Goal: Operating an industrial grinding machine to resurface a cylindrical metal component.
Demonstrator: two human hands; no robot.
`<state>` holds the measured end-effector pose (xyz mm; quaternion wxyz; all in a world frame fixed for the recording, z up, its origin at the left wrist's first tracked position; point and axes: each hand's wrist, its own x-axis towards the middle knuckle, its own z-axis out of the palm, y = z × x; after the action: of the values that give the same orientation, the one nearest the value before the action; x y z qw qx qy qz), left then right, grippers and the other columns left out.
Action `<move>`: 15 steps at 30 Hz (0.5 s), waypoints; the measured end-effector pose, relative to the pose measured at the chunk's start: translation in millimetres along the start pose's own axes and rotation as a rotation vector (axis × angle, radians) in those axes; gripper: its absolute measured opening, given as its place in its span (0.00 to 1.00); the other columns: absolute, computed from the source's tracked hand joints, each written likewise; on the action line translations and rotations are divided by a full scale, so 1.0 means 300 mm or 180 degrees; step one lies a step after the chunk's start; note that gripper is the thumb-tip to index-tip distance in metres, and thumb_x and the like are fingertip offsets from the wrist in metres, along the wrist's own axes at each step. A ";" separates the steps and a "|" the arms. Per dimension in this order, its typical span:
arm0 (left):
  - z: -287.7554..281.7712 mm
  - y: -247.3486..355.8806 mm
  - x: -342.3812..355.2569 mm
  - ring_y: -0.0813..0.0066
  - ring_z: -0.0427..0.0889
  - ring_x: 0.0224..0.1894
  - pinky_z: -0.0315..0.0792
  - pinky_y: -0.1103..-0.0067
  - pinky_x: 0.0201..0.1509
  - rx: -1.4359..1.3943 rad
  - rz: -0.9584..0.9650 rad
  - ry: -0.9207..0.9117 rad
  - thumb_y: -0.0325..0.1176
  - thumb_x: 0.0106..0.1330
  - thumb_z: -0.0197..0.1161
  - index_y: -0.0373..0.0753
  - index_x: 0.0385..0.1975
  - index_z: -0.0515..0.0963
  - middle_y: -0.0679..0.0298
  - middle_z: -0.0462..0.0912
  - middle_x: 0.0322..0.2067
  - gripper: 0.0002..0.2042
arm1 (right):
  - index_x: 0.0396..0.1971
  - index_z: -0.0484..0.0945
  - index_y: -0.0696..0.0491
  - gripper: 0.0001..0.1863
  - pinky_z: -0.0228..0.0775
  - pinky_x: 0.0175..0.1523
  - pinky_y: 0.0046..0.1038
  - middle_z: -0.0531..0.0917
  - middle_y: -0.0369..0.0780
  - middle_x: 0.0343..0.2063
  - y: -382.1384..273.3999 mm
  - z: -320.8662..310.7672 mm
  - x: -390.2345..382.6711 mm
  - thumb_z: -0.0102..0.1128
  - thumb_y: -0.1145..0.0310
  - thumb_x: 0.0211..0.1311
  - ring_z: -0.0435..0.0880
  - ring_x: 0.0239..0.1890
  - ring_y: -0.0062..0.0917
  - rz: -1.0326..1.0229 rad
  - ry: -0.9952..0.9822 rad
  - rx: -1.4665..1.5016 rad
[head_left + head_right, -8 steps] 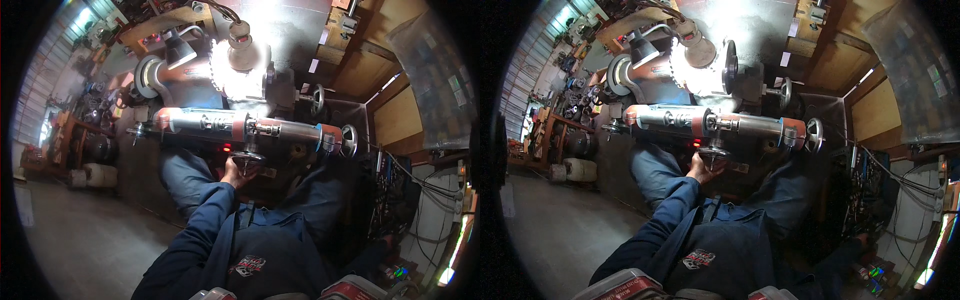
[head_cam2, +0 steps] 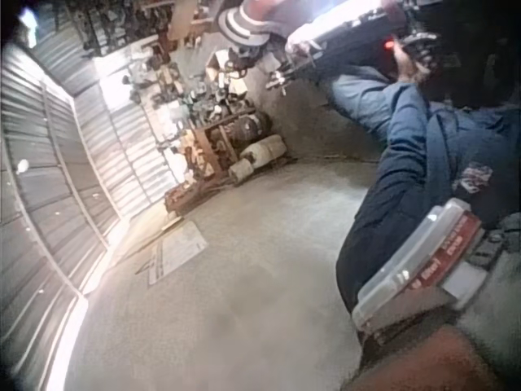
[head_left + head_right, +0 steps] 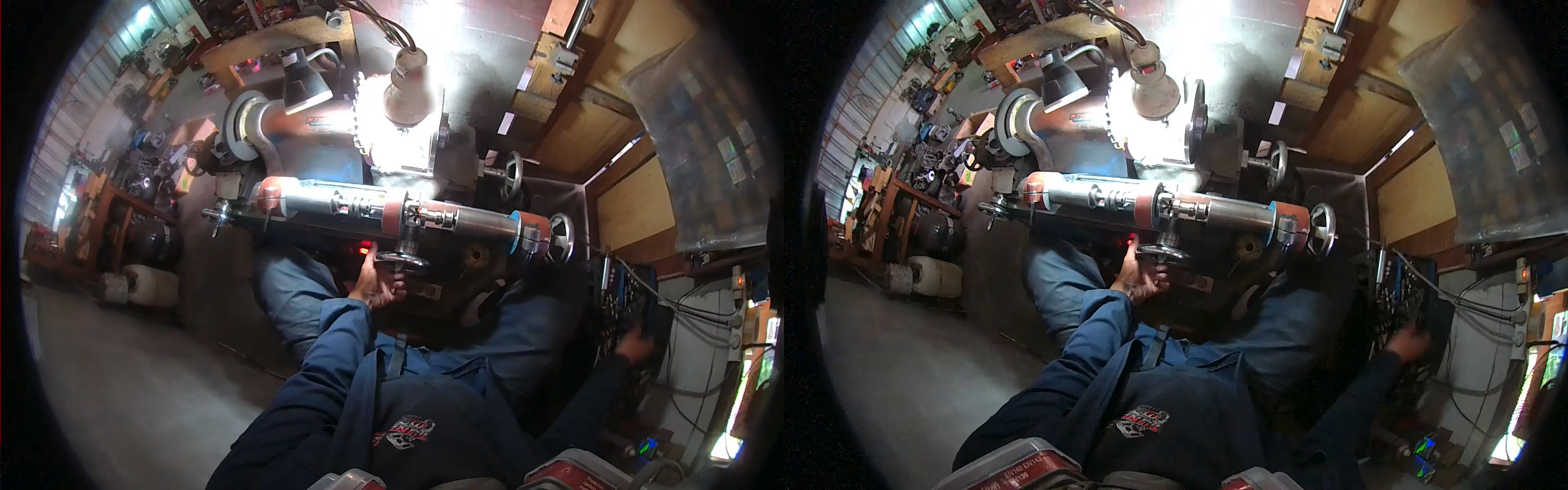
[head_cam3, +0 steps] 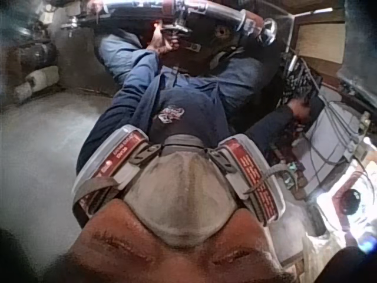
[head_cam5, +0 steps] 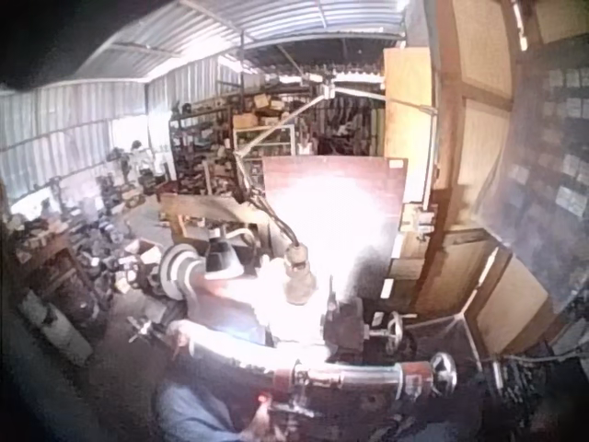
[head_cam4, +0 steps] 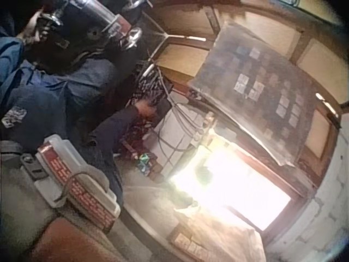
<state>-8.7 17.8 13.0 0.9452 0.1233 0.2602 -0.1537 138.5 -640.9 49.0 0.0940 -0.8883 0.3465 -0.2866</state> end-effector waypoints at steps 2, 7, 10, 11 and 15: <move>0.029 0.000 -0.010 0.74 0.64 0.20 0.59 0.76 0.25 0.0476 0.0098 0.0622 0.73 0.63 0.42 0.41 0.39 0.74 0.66 0.68 0.21 0.35 | 0.60 0.71 0.60 0.22 0.66 0.63 0.32 0.77 0.48 0.56 -0.405 -0.004 -0.026 0.54 0.66 0.69 0.78 0.56 0.35 -0.1128 -0.1351 0.2510; 0.178 0.001 -0.036 0.61 0.85 0.38 0.76 0.71 0.39 0.3727 0.1326 0.1708 0.61 0.56 0.66 0.35 0.54 0.72 0.54 0.85 0.38 0.36 | 0.62 0.70 0.55 0.22 0.67 0.62 0.29 0.75 0.46 0.60 -1.212 0.106 -0.146 0.53 0.68 0.70 0.78 0.58 0.33 -0.3408 -0.3059 0.3173; 0.242 -0.200 -0.096 0.41 0.80 0.50 0.73 0.66 0.56 0.5094 0.2032 0.2543 0.57 0.51 0.71 0.29 0.64 0.50 0.37 0.78 0.48 0.51 | 0.61 0.71 0.55 0.21 0.63 0.65 0.33 0.74 0.48 0.59 -1.410 0.270 -0.234 0.52 0.69 0.69 0.71 0.63 0.42 -0.4471 -0.2638 0.2191; 0.252 -0.214 -0.074 0.45 0.81 0.48 0.74 0.66 0.54 0.4517 0.2317 0.2497 0.54 0.53 0.70 0.30 0.63 0.51 0.40 0.78 0.47 0.47 | 0.59 0.73 0.56 0.20 0.65 0.63 0.34 0.74 0.48 0.59 -1.436 0.329 -0.260 0.52 0.71 0.67 0.72 0.61 0.43 -0.4498 -0.2485 0.1987; 0.160 -0.073 -0.084 0.51 0.77 0.55 0.71 0.59 0.63 0.0056 0.0521 0.0654 0.29 0.58 0.60 0.29 0.50 0.69 0.48 0.76 0.50 0.20 | 0.47 0.78 0.60 0.16 0.73 0.52 0.38 0.81 0.53 0.41 -1.478 0.512 -0.319 0.51 0.78 0.59 0.80 0.45 0.47 -0.4272 -0.2890 0.1840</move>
<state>-15.5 -11.6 62.9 0.9218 0.1676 0.3434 -0.0649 418.7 -252.6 42.9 0.2567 -0.8749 -0.4099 0.0246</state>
